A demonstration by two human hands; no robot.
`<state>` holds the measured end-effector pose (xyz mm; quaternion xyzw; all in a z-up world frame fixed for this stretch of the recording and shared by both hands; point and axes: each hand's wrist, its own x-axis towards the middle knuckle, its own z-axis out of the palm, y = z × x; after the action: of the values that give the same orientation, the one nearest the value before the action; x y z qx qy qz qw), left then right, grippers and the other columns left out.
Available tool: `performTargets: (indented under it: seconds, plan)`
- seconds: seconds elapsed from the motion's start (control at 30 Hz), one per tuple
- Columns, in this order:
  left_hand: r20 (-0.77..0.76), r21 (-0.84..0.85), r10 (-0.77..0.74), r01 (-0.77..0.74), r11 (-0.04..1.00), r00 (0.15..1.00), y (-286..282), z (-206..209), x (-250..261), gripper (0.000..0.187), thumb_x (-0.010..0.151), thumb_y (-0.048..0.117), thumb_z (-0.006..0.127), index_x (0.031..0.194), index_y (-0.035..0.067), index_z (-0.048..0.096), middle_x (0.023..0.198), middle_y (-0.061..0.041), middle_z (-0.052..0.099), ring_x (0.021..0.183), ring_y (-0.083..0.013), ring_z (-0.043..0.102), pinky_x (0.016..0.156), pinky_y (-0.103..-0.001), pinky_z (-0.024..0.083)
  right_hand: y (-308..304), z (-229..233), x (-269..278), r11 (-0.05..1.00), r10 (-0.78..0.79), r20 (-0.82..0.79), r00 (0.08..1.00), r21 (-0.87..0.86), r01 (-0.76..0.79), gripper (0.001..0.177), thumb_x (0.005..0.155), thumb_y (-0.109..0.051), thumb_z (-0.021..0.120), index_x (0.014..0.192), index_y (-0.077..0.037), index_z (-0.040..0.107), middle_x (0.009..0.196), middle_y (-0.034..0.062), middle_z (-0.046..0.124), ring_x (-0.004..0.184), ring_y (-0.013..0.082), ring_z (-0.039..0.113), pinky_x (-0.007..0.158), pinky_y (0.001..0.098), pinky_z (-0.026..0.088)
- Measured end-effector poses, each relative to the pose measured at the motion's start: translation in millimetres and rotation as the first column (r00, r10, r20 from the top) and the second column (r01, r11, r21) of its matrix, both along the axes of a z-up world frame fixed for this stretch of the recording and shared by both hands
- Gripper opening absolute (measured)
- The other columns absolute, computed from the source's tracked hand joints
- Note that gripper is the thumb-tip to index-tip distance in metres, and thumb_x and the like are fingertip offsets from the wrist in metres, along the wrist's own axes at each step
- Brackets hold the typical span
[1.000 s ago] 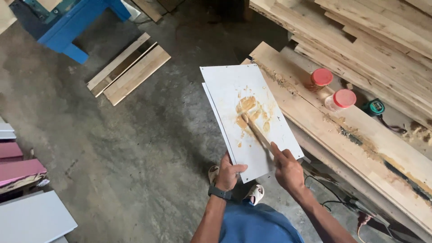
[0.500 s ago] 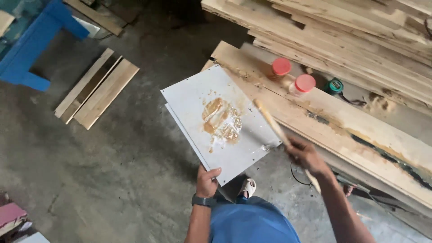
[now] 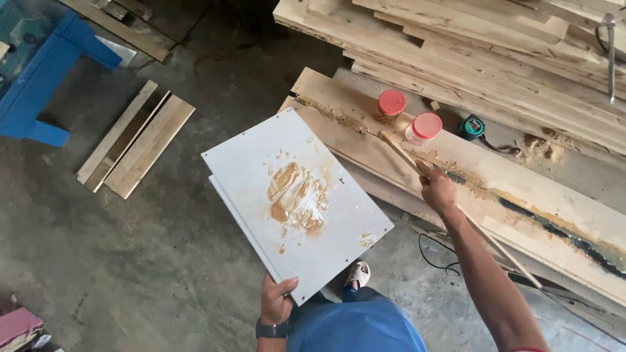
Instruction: The person holds a white board with glue in their left hand and uses a wooden stick in their right hand to spread the glue along a long wooden plank on a workbench. The person repeatedly dips the stick into the glue on the board and applies it to the wood.
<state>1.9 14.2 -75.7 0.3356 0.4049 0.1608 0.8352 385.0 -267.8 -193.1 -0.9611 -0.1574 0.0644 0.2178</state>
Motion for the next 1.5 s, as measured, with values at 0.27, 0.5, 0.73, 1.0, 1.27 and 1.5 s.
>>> performTargets:
  seconds: [0.27,0.5,0.73,1.0,1.27,1.5]
  plan:
    - [-0.077,0.002,0.167,-0.168,0.986,0.983,1,-17,-22,0.09,0.069,-0.019,0.061,0.155,0.003,0.046,0.147,-0.019,0.057,0.131,-0.0422,0.054,0.113,-0.052,0.045,30,44,3,1.0,0.026,-0.09,0.996,-0.003,-0.026,0.05,0.105,-0.011,0.046,0.151,-0.028,0.055,0.107,0.0162,0.062,0.072,0.0341,0.06,0.052,0.0434,0.044]
    - [-0.08,-0.038,0.233,-0.237,0.971,0.969,1,-22,-27,0.089,0.068,-0.024,0.058,0.152,0.003,0.049,0.144,-0.019,0.059,0.127,-0.039,0.055,0.113,-0.05,0.044,33,12,11,0.997,0.074,0.08,0.994,-0.037,-0.072,0.045,0.107,-0.011,0.045,0.146,-0.026,0.06,0.108,0.0185,0.059,0.063,0.032,0.058,0.043,0.0405,0.041]
    - [-0.068,-0.02,0.214,-0.216,0.976,0.974,-2,-16,-27,0.092,0.066,-0.022,0.06,0.154,0.003,0.048,0.145,-0.018,0.059,0.13,-0.0398,0.055,0.113,-0.051,0.045,24,28,-6,0.971,0.001,0.019,1.0,-0.238,0.004,0.048,0.108,-0.015,0.042,0.148,-0.037,0.055,0.11,0.012,0.059,0.093,0.0294,0.058,0.056,0.0376,0.048]
    - [-0.088,0.004,0.181,-0.181,0.983,0.98,-2,-13,-24,0.094,0.068,-0.021,0.059,0.157,0.003,0.044,0.146,-0.017,0.057,0.131,-0.0381,0.054,0.114,-0.049,0.043,0,13,-20,0.972,-0.022,0.052,0.998,-0.232,0.034,0.057,0.104,-0.01,0.041,0.153,-0.038,0.05,0.116,0.0128,0.057,0.101,0.0317,0.051,0.078,0.0426,0.047]
    - [-0.121,-0.003,0.158,-0.159,0.987,0.98,1,-19,-31,0.096,0.07,-0.018,0.059,0.161,0.008,0.039,0.151,-0.014,0.054,0.135,-0.0375,0.051,0.117,-0.049,0.041,-22,-14,-38,0.961,-0.008,0.197,0.98,-0.269,0.062,0.062,0.103,-0.006,0.044,0.155,-0.039,0.048,0.109,0.0118,0.055,0.09,0.0291,0.05,0.073,0.0403,0.047]
    - [-0.15,-0.049,0.192,-0.201,0.978,0.97,4,-18,-39,0.091,0.071,-0.022,0.056,0.158,0.004,0.043,0.149,-0.019,0.056,0.13,-0.0412,0.053,0.113,-0.051,0.042,-9,28,-73,0.943,-0.248,-0.048,0.968,-0.241,0.23,0.077,0.093,0.006,0.048,0.157,-0.037,0.042,0.112,0.0136,0.053,0.095,0.0287,0.047,0.08,0.0425,0.046]
